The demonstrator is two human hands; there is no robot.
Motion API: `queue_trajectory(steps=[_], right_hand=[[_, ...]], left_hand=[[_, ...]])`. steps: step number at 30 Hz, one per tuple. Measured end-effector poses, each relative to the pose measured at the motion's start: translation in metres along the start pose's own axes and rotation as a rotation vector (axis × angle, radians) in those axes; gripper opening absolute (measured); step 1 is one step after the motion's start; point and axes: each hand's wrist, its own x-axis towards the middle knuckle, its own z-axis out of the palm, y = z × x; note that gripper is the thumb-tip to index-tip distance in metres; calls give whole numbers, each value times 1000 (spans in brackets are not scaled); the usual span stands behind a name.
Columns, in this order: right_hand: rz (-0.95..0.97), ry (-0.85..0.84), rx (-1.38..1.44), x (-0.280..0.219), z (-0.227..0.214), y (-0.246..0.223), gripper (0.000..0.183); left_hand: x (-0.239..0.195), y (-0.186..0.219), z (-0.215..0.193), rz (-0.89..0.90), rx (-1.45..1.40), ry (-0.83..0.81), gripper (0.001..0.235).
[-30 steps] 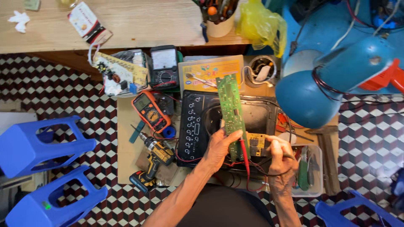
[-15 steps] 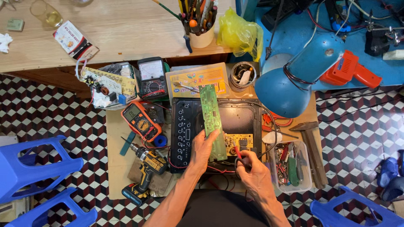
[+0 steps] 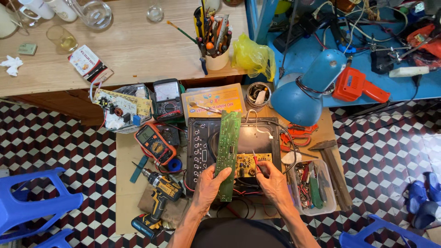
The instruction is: The person uses a multimeter to test points on a green circuit board, then sprays the board with a cleaning aerosol. The person handles the circuit board and multimeter probes throughout.
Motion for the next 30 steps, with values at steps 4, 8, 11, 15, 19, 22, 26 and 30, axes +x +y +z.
queue_trajectory(steps=[4, 8, 11, 15, 19, 22, 26, 30], right_hand=[[-24, 11, 136, -24, -10, -15, 24], [-443, 184, -83, -64, -26, -23, 24], [-467, 265, -134, -82, -39, -32, 25], [-160, 215, -19, -94, -45, -30, 24], [-144, 181, 353, -98, -37, -12, 26], [-164, 220, 333, -98, -31, -8, 31], [-52, 223, 328, -102, -27, -3, 32], [-34, 231, 304, -105, -25, -4, 31]], left_hand=[[0, -7, 4, 0, -29, 0, 34], [-1, -16, 6, -37, -95, -52, 39], [3, -14, 9, -60, -128, -105, 44], [3, -12, 12, -110, -113, -119, 46], [0, -19, 14, -65, -86, -130, 46], [-6, -20, 13, -55, -47, -117, 46], [-12, -30, 7, -51, -37, -101, 43], [-9, -40, 2, -56, -9, -86, 41]])
